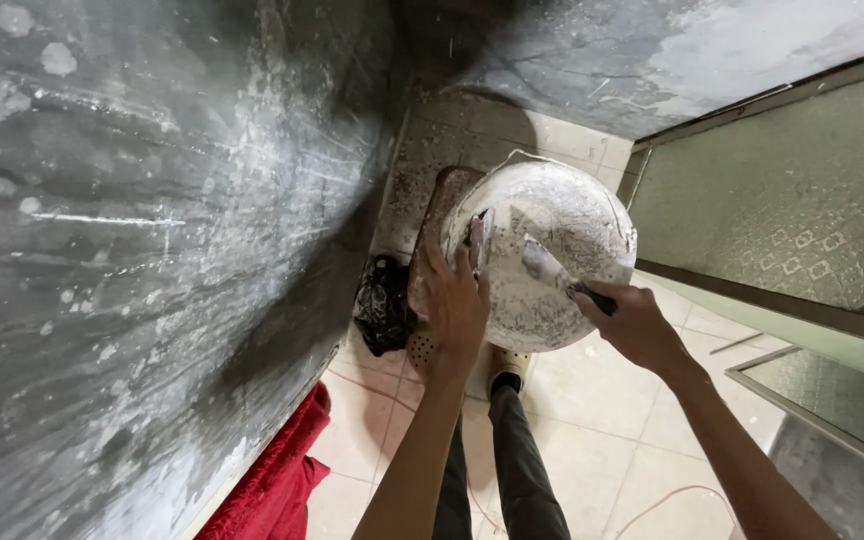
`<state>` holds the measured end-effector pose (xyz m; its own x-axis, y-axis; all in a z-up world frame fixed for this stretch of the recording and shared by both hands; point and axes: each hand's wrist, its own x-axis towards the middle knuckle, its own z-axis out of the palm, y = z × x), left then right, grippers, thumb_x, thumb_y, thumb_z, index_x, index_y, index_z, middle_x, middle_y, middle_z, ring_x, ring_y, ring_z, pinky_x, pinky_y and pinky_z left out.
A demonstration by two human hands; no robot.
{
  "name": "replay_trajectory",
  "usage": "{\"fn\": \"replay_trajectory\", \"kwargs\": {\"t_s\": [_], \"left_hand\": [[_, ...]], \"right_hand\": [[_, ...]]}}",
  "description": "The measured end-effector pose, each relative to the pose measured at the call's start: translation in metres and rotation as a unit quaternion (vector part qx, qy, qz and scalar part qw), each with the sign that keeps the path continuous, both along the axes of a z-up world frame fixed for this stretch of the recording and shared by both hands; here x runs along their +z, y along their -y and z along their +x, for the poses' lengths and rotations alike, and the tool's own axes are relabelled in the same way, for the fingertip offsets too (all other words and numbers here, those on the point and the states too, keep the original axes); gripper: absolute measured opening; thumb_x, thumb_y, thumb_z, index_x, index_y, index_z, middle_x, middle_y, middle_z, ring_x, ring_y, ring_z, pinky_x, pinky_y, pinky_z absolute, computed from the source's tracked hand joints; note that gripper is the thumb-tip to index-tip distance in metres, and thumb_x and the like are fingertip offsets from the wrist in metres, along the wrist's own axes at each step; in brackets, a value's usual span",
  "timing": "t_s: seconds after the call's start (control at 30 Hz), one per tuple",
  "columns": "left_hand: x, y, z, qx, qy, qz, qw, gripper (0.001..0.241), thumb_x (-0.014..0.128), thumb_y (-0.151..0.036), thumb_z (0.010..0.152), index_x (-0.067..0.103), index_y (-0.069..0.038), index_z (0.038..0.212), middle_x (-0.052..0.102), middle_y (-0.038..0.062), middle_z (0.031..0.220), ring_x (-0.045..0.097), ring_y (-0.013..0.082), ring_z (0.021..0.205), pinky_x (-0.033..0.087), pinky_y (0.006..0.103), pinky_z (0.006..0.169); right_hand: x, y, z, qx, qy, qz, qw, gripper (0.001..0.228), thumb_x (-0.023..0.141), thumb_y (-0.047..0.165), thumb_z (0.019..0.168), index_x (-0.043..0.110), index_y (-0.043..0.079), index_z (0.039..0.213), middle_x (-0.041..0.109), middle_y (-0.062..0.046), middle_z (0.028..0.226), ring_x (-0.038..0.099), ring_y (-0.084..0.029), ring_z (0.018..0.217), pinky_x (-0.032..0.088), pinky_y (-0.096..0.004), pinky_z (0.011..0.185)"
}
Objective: The person scoops plaster from a bucket using putty knives, applies and scrapes the plaster along a wall in a bathroom, and then returns to scoop more plaster from the bucket.
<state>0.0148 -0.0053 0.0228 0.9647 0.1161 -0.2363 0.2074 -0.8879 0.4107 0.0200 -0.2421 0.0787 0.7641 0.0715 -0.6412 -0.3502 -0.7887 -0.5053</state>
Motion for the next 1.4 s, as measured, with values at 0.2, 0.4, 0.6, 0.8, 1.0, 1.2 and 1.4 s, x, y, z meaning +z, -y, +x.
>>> {"fn": "replay_trajectory", "kwargs": {"t_s": [0.2, 0.4, 0.6, 0.8, 1.0, 1.2, 1.4], "left_hand": [[-0.002, 0.002, -0.003, -0.013, 0.11, 0.064, 0.992, 0.024, 0.067, -0.018, 0.094, 0.064, -0.005, 0.114, 0.031, 0.024, 0.151, 0.041, 0.0458, 0.138, 0.051, 0.0575, 0.103], [0.003, -0.01, -0.01, -0.027, 0.119, -0.038, 0.992, 0.026, 0.058, -0.009, 0.104, 0.055, 0.004, 0.127, 0.031, 0.027, 0.157, 0.047, 0.048, 0.135, 0.058, 0.0512, 0.096], [-0.005, -0.007, -0.002, -0.015, 0.121, 0.008, 0.992, 0.029, 0.06, -0.011, 0.1, 0.057, 0.002, 0.126, 0.036, 0.025, 0.154, 0.055, 0.0479, 0.129, 0.063, 0.0458, 0.082], [-0.001, -0.006, -0.004, -0.004, 0.083, -0.002, 0.997, 0.028, 0.059, -0.011, 0.1, 0.057, 0.002, 0.126, 0.038, 0.025, 0.151, 0.057, 0.0468, 0.127, 0.063, 0.0461, 0.076], [-0.006, -0.005, -0.005, 0.001, 0.14, 0.003, 0.99, 0.026, 0.056, -0.013, 0.103, 0.056, 0.002, 0.125, 0.039, 0.025, 0.152, 0.058, 0.0464, 0.127, 0.06, 0.0516, 0.085], [0.007, -0.009, -0.004, -0.02, 0.141, -0.042, 0.989, 0.025, 0.056, -0.012, 0.103, 0.057, 0.006, 0.12, 0.036, 0.027, 0.153, 0.052, 0.046, 0.129, 0.061, 0.0475, 0.088], [0.017, -0.012, -0.005, -0.038, 0.148, -0.041, 0.987, 0.02, 0.055, -0.01, 0.104, 0.058, 0.004, 0.117, 0.034, 0.025, 0.154, 0.051, 0.045, 0.131, 0.062, 0.0441, 0.091]], "right_hand": [[-0.023, -0.028, 0.026, 0.134, -0.068, -0.115, 0.982, 0.034, 0.047, 0.033, 0.104, 0.065, 0.012, 0.125, 0.063, -0.009, 0.062, 0.058, -0.02, 0.048, 0.057, -0.039, 0.049], [-0.067, -0.032, 0.009, 0.194, 0.08, -0.051, 0.976, 0.026, 0.057, 0.03, 0.101, 0.071, 0.009, 0.102, 0.065, -0.011, 0.069, 0.061, -0.021, 0.052, 0.056, -0.039, 0.053], [-0.055, -0.032, 0.009, 0.209, -0.015, -0.022, 0.978, 0.027, 0.057, 0.027, 0.098, 0.069, 0.017, 0.12, 0.068, -0.01, 0.071, 0.068, -0.027, 0.057, 0.059, -0.041, 0.056], [-0.025, -0.041, -0.002, 0.229, 0.064, 0.048, 0.97, 0.022, 0.065, 0.019, 0.096, 0.073, 0.004, 0.108, 0.07, -0.018, 0.071, 0.064, -0.028, 0.063, 0.053, -0.046, 0.063], [-0.014, -0.021, 0.008, 0.147, -0.033, 0.073, 0.986, 0.038, 0.064, 0.031, 0.096, 0.071, 0.009, 0.126, 0.071, -0.013, 0.065, 0.062, -0.021, 0.052, 0.053, -0.037, 0.055], [-0.023, 0.013, 0.007, -0.003, -0.114, 0.122, 0.986, 0.043, 0.069, 0.033, 0.094, 0.073, 0.008, 0.128, 0.07, -0.014, 0.069, 0.059, -0.013, 0.057, 0.051, -0.036, 0.055], [-0.009, -0.004, -0.002, 0.047, -0.066, -0.019, 0.997, 0.036, 0.064, 0.032, 0.096, 0.075, 0.016, 0.126, 0.076, -0.009, 0.081, 0.064, -0.021, 0.057, 0.054, -0.039, 0.057]]}}
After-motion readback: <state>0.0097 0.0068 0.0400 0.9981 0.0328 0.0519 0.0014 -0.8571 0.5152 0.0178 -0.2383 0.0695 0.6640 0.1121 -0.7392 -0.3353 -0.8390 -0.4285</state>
